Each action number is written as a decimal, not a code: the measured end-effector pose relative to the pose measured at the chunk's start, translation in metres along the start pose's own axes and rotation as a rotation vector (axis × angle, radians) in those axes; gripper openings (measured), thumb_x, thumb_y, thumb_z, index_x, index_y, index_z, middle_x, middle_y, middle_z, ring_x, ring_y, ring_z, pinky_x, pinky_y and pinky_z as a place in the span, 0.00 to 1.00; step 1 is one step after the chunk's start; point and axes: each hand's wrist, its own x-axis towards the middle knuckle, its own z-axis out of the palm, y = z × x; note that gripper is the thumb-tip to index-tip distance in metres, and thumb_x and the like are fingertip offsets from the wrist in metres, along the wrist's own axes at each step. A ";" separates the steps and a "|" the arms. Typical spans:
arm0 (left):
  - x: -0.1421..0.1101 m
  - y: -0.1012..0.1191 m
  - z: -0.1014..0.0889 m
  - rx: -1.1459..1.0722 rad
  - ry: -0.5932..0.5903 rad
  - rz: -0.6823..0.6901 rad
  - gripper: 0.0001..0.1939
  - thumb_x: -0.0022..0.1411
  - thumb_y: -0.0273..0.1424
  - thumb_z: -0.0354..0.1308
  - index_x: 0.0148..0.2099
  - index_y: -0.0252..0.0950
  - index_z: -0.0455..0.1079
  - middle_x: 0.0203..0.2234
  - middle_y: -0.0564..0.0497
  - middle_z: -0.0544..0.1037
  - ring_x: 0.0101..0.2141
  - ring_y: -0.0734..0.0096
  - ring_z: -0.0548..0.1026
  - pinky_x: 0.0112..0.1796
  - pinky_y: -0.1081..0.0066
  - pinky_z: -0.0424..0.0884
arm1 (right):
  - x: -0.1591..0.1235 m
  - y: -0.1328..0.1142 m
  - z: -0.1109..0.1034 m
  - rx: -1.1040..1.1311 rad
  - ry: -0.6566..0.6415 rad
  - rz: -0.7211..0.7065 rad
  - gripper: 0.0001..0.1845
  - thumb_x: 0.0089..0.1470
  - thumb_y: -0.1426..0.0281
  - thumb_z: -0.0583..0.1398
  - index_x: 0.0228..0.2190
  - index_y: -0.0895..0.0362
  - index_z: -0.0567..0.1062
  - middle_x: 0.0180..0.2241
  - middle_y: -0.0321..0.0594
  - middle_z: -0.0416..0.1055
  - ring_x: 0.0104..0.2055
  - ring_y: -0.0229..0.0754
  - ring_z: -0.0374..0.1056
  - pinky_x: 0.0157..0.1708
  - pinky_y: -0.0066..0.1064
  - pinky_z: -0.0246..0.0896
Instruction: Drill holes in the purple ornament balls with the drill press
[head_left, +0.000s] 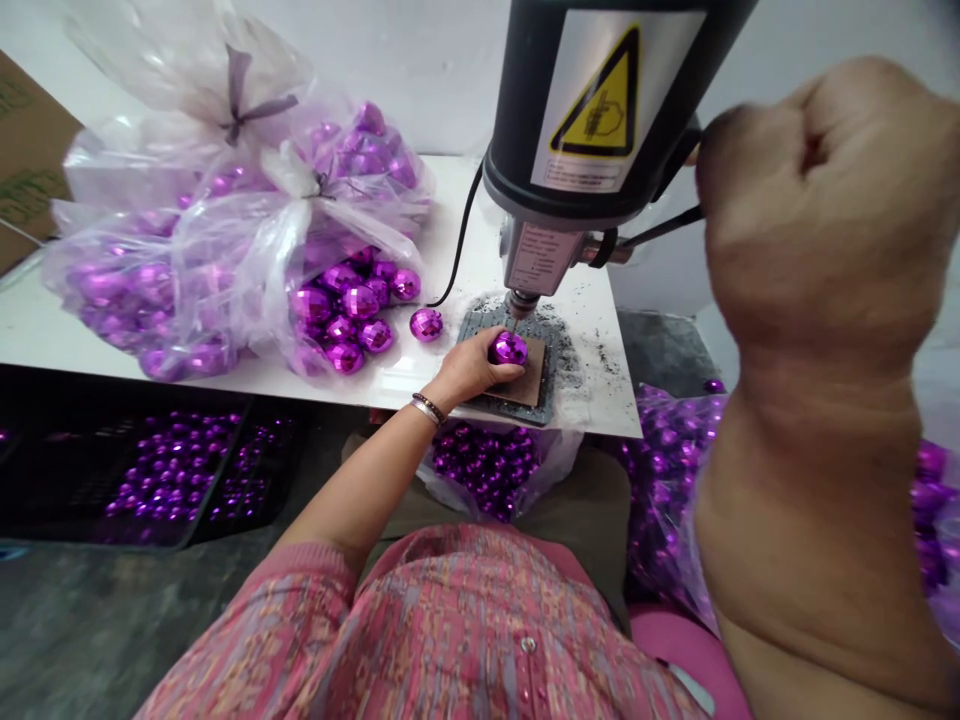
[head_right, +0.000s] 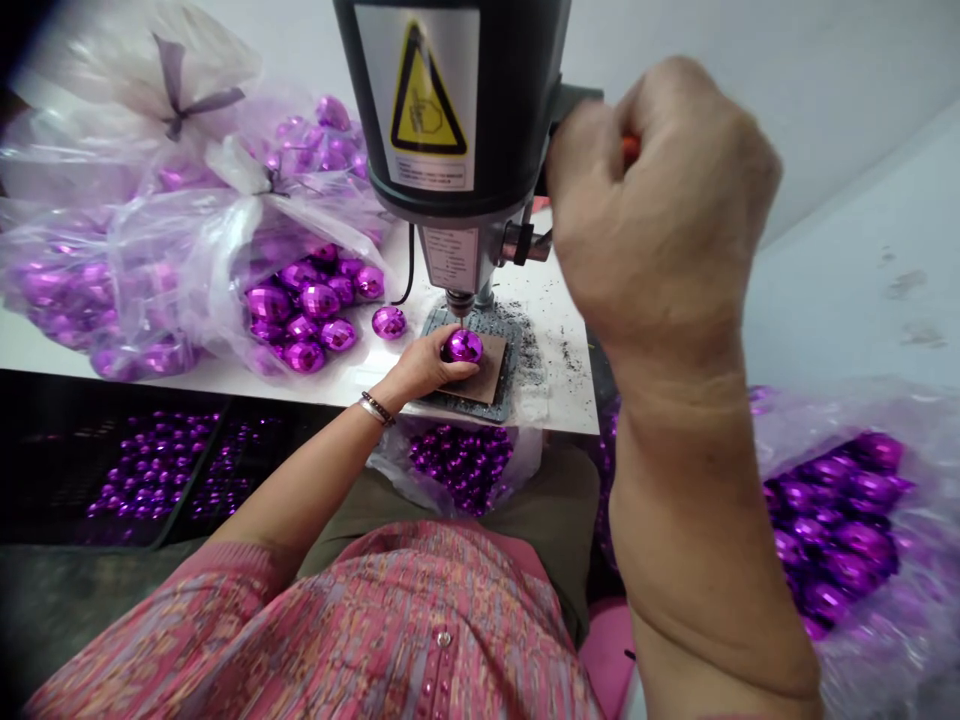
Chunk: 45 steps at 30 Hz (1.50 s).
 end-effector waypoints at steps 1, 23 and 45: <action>0.000 0.000 0.000 -0.001 0.001 0.005 0.31 0.55 0.39 0.71 0.61 0.39 0.73 0.50 0.47 0.83 0.50 0.55 0.80 0.51 0.63 0.73 | -0.009 0.001 0.002 -0.067 0.035 0.031 0.18 0.61 0.62 0.51 0.33 0.64 0.71 0.30 0.36 0.63 0.34 0.22 0.53 0.46 0.27 0.48; -0.001 -0.006 0.007 -0.019 0.058 0.030 0.29 0.55 0.40 0.72 0.58 0.40 0.75 0.50 0.49 0.83 0.54 0.54 0.78 0.57 0.63 0.70 | -0.081 0.063 0.065 -0.030 0.431 -0.409 0.20 0.65 0.65 0.47 0.43 0.61 0.75 0.35 0.39 0.69 0.34 0.24 0.59 0.43 0.23 0.63; -0.003 -0.003 0.009 -0.039 0.090 0.006 0.32 0.55 0.39 0.72 0.61 0.40 0.74 0.52 0.47 0.82 0.54 0.52 0.78 0.55 0.62 0.71 | -0.074 0.050 0.062 0.074 0.503 -0.347 0.22 0.65 0.67 0.46 0.44 0.62 0.77 0.42 0.40 0.74 0.38 0.25 0.67 0.41 0.22 0.62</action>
